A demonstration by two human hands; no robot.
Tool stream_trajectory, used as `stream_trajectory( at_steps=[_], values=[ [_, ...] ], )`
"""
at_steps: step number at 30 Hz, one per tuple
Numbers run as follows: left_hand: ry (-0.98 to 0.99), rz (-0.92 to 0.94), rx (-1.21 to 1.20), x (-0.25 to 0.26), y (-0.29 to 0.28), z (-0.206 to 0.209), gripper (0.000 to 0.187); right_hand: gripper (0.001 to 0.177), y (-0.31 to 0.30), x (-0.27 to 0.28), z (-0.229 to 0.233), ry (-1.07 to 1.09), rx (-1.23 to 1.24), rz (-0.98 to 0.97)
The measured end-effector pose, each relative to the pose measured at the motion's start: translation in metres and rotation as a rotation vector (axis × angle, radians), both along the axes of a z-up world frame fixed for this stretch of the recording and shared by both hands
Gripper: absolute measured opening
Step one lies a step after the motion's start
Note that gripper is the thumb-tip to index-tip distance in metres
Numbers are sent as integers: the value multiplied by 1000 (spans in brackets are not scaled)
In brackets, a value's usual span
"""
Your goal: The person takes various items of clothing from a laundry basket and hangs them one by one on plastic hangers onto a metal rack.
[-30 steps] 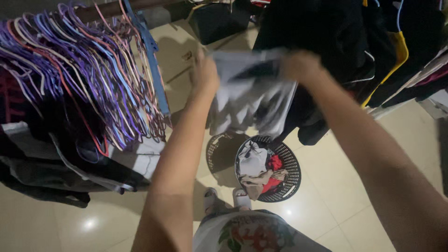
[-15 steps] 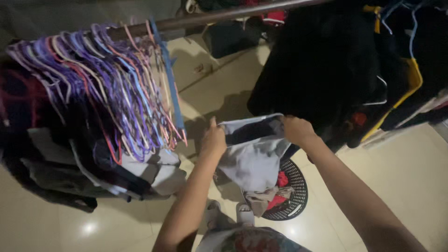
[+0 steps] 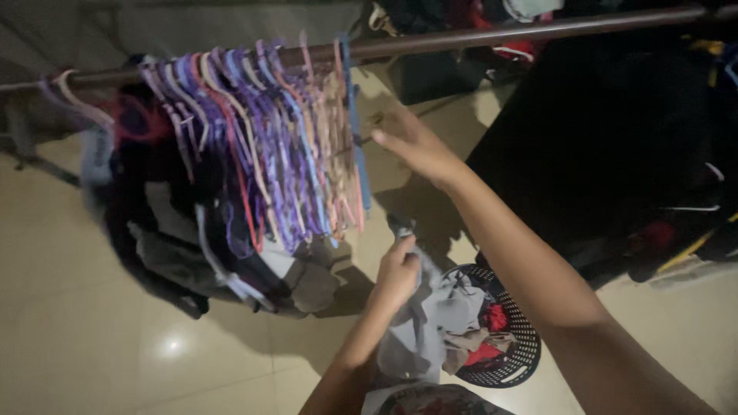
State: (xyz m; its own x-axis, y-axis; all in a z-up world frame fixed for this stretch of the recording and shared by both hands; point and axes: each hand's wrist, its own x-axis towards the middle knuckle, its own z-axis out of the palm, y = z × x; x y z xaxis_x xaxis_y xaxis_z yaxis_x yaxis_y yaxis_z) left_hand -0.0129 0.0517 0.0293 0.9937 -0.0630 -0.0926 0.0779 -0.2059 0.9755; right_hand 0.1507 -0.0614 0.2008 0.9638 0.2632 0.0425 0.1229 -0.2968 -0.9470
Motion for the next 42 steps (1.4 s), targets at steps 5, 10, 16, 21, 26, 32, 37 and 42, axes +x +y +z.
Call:
stream_trajectory(
  at_steps=[5, 10, 16, 21, 26, 32, 37, 42],
  values=[
    [-297, -20, 237, -12, 2, -12, 27, 87, 50, 45, -22, 59, -150, -95],
    [-309, 10, 108, -8, 12, 2, 33, 58, 20, 40, -35, -486, -506, -345],
    [-238, 17, 250, 14, 16, -7, 19, 46, 68, 25, -34, -776, -733, -369],
    [-326, 4, 105, 14, 26, 17, 29, 28, 77, 18, -11, -556, -494, -397],
    [366, -259, 39, 10, 20, 10, 48, 26, 53, -88, 2, -555, -407, -357],
    [-306, -438, 483, 9, -18, -114, 36, 28, -16, -238, -28, -540, -291, -326],
    [-431, -601, 139, 0, -68, -173, 32, 31, -42, -271, -47, -402, -197, -209],
    [-451, -838, 422, 18, -119, -106, 42, 26, -184, -331, -33, -415, 387, -591]
  ],
)
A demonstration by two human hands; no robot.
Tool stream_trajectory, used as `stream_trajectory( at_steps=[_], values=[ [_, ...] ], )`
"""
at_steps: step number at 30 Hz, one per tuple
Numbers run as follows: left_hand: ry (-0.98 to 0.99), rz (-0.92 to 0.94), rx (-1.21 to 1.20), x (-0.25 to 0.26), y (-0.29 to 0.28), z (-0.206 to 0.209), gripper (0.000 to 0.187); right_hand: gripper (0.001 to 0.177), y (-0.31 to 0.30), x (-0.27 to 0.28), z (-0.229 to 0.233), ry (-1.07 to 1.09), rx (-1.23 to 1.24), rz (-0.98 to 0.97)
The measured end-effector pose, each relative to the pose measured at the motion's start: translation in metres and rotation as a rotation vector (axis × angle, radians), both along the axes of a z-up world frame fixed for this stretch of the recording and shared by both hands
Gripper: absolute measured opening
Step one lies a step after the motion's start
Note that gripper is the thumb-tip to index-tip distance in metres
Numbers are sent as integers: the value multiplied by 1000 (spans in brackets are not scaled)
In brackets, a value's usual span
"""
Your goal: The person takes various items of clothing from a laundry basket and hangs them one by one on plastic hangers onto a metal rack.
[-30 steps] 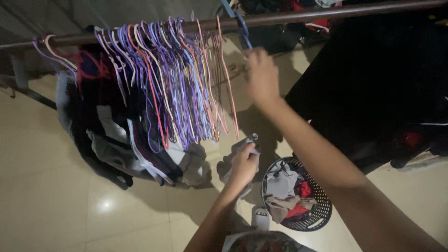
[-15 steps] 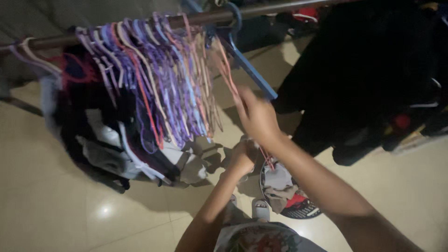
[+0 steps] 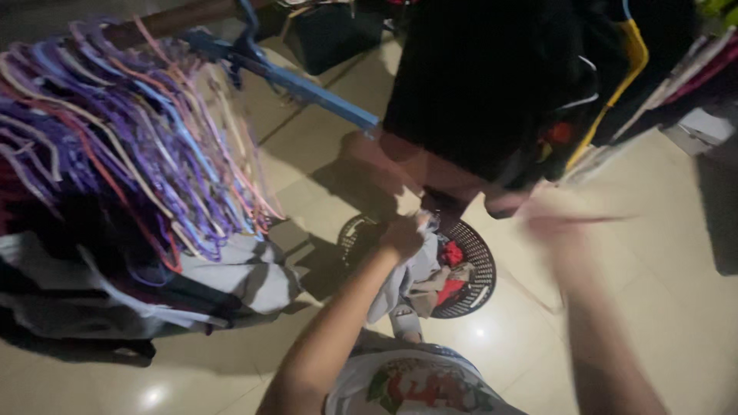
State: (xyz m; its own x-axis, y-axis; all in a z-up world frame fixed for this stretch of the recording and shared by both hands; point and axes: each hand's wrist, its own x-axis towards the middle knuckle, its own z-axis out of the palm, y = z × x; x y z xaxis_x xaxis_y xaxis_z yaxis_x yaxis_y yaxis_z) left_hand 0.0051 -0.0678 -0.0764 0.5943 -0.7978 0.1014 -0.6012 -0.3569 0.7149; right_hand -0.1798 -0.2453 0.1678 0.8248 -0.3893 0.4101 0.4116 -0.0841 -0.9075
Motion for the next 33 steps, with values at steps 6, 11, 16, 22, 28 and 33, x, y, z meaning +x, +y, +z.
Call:
stream_trajectory(
  at_steps=[6, 11, 16, 22, 28, 33],
  values=[
    [-190, -94, -80, 21, -58, 184, 53, 29, -118, -10, 15, -443, 312, -75],
    [-138, -63, -106, 36, -47, 337, 35, 36, -147, 40, 27, -727, 324, -11],
    [22, 1, 48, 44, -26, 413, 29, 44, -206, 68, 23, -893, 291, 101],
    [-582, -140, -244, 92, -33, 388, 33, 38, -170, 143, -12, -818, 312, 104],
    [-546, 16, -377, 158, 2, 337, 52, 21, -123, 124, -59, -23, 443, 180],
    [-284, 223, 82, 171, 15, 307, 34, 26, -142, 110, -44, 496, -66, 36]
  ],
)
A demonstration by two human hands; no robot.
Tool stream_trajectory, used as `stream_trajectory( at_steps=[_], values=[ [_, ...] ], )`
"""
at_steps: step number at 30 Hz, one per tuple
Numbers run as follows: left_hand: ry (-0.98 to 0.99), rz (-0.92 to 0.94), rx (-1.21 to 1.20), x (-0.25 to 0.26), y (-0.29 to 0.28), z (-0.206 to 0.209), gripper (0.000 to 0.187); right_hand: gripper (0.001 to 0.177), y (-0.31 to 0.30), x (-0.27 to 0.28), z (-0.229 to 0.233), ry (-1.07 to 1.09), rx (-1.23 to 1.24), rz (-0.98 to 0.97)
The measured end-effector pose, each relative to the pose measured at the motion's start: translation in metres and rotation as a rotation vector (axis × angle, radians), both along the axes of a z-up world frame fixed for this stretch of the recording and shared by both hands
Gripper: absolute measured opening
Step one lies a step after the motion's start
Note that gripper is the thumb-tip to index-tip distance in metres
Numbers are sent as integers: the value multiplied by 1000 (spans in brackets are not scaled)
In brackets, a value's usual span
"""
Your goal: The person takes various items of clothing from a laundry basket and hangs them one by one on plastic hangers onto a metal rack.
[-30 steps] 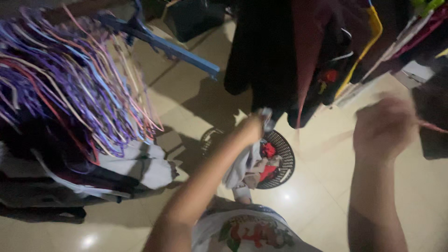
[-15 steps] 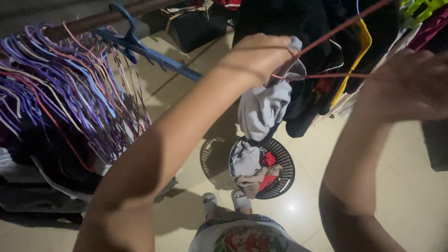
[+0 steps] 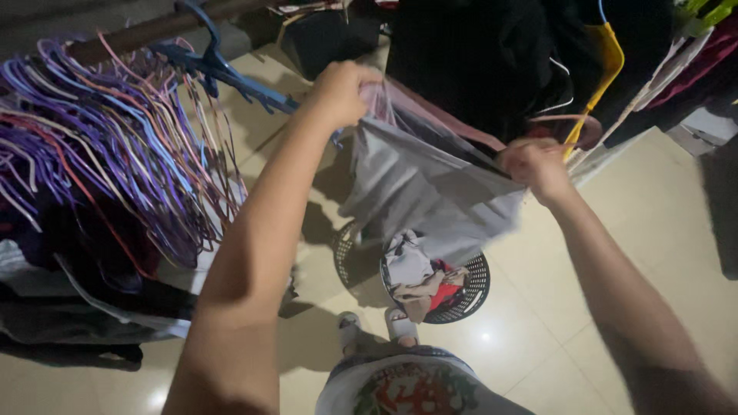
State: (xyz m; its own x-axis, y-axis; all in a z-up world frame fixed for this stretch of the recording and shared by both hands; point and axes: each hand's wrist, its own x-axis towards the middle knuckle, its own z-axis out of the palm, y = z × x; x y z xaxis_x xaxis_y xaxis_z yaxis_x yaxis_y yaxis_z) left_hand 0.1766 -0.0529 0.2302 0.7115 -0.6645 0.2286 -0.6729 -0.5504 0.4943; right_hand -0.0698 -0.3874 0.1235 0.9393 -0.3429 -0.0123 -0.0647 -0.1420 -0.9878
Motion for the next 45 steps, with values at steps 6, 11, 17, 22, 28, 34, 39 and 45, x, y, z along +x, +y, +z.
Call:
stream_trajectory(
  at_steps=[6, 11, 17, 22, 28, 34, 39, 45],
  values=[
    [-274, -38, 89, -22, -20, -2, 18, 21, 20, 45, 46, -483, -1242, 471],
    [-566, -149, -219, -69, -64, 3, 22, 23, 80, 68, 137, 33, -781, 348],
    [349, -363, -603, -72, -47, -20, 28, 37, 53, 33, 160, -210, -994, 339],
    [303, -94, -506, -77, -14, -46, 35, 38, 5, -1, 101, 230, -847, 33],
    [249, -134, -640, -64, -19, -37, 33, 31, -23, -22, 98, -12, -699, 76],
    [137, -68, -456, -81, -35, 14, 28, 18, -9, -8, 85, -220, -962, -71],
    [-89, -189, -467, -71, -55, 26, 33, 20, -2, -27, 126, -510, -602, -208],
    [50, -183, -514, -46, -59, 53, 32, 44, 34, -8, 161, -399, -1301, -44]
  ],
)
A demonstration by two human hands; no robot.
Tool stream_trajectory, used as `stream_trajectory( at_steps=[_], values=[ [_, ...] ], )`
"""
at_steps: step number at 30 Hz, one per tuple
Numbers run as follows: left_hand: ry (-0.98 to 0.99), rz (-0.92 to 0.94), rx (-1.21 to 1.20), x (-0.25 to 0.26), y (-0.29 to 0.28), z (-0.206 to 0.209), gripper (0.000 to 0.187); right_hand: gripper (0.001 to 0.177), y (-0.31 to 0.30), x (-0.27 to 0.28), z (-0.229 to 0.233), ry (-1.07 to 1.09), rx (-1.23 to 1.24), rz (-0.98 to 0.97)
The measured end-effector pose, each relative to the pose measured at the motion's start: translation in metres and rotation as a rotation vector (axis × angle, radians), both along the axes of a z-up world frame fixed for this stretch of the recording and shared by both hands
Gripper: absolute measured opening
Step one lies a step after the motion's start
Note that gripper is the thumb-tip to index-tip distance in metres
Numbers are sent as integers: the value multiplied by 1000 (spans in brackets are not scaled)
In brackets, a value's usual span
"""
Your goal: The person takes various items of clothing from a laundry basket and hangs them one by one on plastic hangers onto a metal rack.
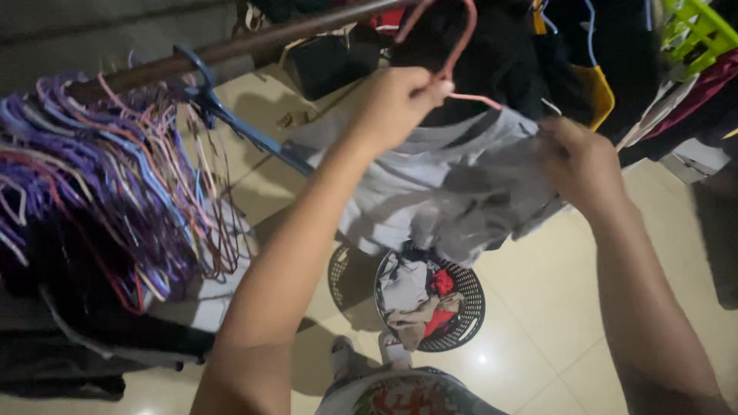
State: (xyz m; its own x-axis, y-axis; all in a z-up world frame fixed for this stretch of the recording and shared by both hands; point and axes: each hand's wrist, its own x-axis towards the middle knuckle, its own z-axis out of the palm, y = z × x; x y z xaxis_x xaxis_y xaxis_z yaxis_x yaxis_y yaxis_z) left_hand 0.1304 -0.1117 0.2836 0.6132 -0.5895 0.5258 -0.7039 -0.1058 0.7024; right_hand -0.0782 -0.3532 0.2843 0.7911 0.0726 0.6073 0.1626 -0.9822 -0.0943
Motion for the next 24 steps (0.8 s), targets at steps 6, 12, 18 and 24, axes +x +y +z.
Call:
stream_trajectory(
  at_steps=[6, 12, 18, 24],
  values=[
    [-408, 262, -78, 44, 14, -22, 31, 21, -34, 18, -14, 55, 345, -261],
    [-193, 188, 142, 85, 67, -70, 24, 20, -81, -9, -16, 112, 406, -197],
    [-56, 26, -239, 92, 52, -82, 15, 15, -107, 1, -34, -23, 686, -180],
    [208, 375, -612, 88, 39, -59, 23, 20, -81, 25, -17, -23, 743, -71]
  ],
)
